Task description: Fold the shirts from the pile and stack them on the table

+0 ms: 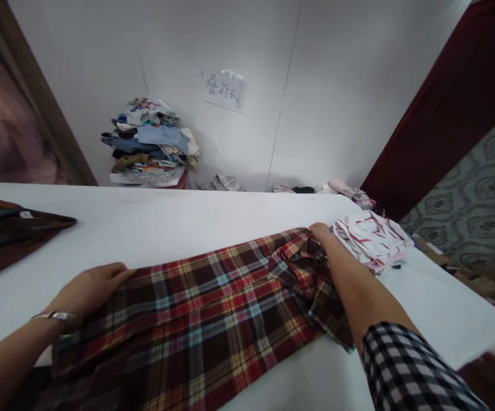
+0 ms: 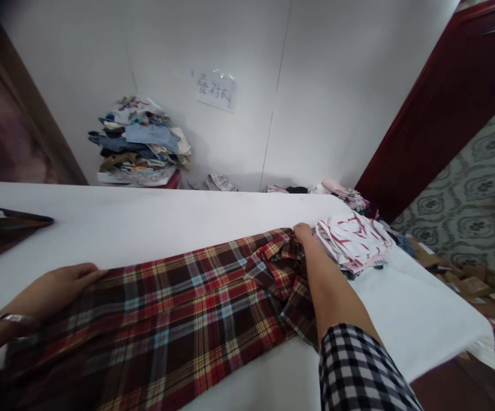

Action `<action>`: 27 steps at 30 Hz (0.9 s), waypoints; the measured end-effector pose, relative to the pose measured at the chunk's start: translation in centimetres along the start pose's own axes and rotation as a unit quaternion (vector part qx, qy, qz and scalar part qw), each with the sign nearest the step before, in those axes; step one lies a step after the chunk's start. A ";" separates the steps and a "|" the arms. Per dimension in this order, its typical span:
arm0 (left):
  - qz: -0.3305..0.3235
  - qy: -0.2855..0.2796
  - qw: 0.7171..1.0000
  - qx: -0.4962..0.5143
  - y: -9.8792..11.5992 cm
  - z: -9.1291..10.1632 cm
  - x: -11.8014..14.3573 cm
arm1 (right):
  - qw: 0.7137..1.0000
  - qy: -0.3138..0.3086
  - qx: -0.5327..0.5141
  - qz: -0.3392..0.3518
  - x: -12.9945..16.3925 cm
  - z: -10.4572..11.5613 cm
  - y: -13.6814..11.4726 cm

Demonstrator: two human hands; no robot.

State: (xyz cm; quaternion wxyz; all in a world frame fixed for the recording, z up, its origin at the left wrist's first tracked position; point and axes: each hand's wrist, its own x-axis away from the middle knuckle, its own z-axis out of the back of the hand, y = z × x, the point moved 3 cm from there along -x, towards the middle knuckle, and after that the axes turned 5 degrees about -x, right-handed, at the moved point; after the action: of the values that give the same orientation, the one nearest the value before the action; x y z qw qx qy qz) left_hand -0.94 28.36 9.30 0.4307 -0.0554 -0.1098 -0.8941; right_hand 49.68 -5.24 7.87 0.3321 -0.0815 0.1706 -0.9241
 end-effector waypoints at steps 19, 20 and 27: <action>0.032 0.007 0.994 -0.105 -0.5 1.3 -3.7 | 0.996 0.035 0.035 -0.069 2.2 -1.2 -0.9; 0.032 0.007 0.994 -0.105 -0.5 1.1 -3.6 | 0.997 0.038 0.040 -0.063 2.2 -1.1 -1.2; -0.052 0.103 0.987 -0.112 3.6 2.2 -2.3 | 0.991 0.035 0.034 0.124 2.9 -0.6 -5.4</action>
State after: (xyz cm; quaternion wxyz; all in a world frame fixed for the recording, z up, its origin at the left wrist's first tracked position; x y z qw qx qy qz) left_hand 3.34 28.44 11.53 0.3840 -0.0052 0.0333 -0.9227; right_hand 44.12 -3.09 9.45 0.4405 -0.0162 0.1591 -0.8834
